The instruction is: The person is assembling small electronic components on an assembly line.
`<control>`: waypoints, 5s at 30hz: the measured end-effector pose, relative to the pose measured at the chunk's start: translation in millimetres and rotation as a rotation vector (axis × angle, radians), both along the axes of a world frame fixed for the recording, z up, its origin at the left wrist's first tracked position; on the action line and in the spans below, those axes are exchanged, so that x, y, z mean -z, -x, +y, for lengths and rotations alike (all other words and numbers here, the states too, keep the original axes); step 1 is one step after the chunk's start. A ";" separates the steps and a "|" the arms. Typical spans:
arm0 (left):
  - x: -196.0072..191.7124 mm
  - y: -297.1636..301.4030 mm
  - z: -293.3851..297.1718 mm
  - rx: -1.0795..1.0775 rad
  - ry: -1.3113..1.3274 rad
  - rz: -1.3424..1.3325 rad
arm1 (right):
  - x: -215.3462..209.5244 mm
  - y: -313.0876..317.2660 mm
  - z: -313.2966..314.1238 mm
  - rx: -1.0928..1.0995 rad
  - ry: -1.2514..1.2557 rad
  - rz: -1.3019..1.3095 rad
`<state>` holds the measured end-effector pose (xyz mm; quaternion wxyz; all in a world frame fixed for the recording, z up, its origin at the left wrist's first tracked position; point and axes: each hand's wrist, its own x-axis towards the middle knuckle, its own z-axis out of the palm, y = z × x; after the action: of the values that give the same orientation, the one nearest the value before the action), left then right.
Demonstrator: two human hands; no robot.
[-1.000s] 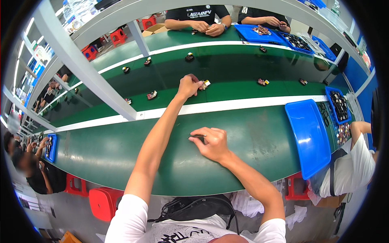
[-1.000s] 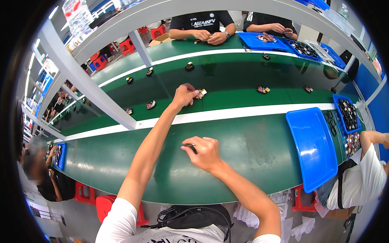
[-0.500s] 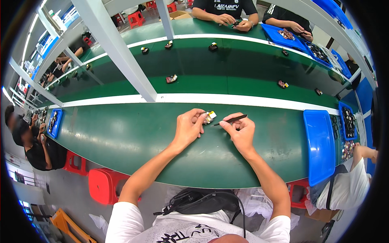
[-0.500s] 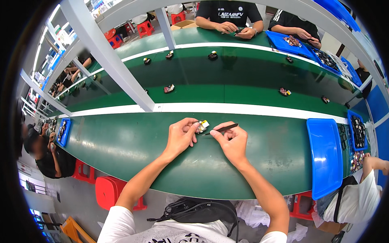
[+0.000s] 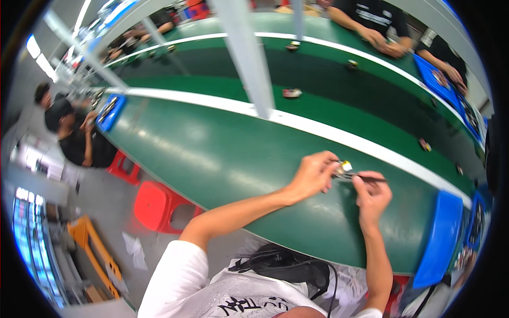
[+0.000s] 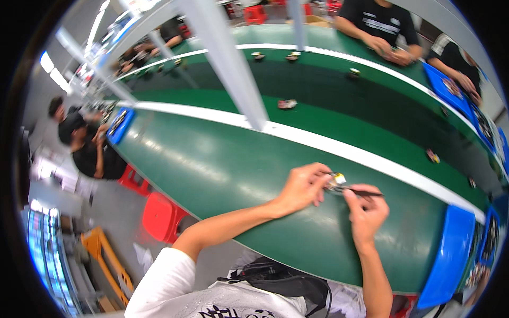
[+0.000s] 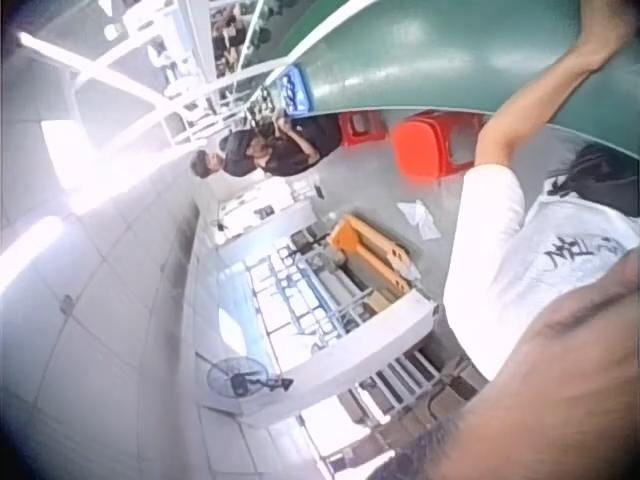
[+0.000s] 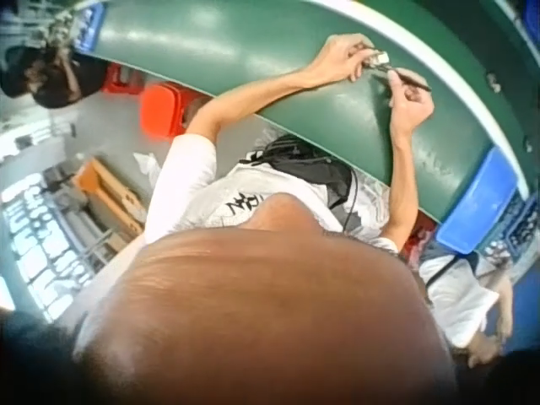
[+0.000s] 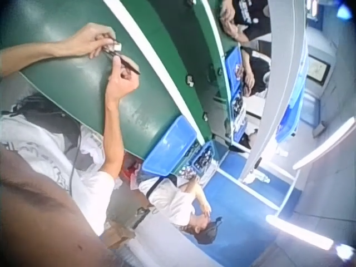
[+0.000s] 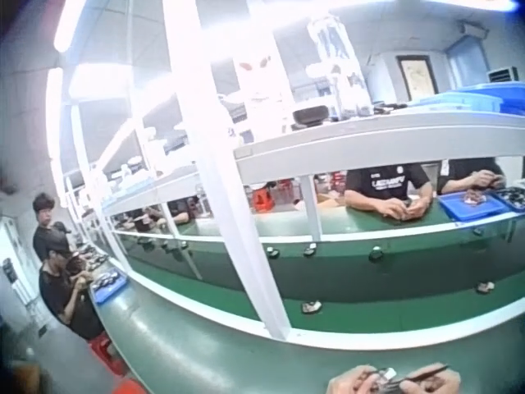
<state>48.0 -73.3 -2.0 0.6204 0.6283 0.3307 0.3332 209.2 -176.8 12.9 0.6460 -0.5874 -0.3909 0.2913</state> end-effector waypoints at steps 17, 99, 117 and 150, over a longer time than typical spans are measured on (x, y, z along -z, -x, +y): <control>2.6 -10.4 -4.6 -0.074 -0.244 -0.124 | 4.3 -15.0 -6.3 -0.058 0.043 -0.008; -3.3 -7.5 5.2 0.274 0.198 -0.239 | 1.0 -11.8 -4.8 -0.007 -0.154 -0.276; -0.4 -7.9 2.0 0.167 0.113 -0.189 | -1.1 -14.2 -5.1 0.001 -0.175 -0.403; -6.3 -10.4 3.5 0.238 0.176 -0.099 | -4.4 -17.1 1.0 -0.091 -0.421 -0.773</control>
<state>58.4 -69.8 4.3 0.7237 0.5890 0.2509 0.2577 226.2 -175.7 17.3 0.5445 -0.4911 -0.6799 -0.0076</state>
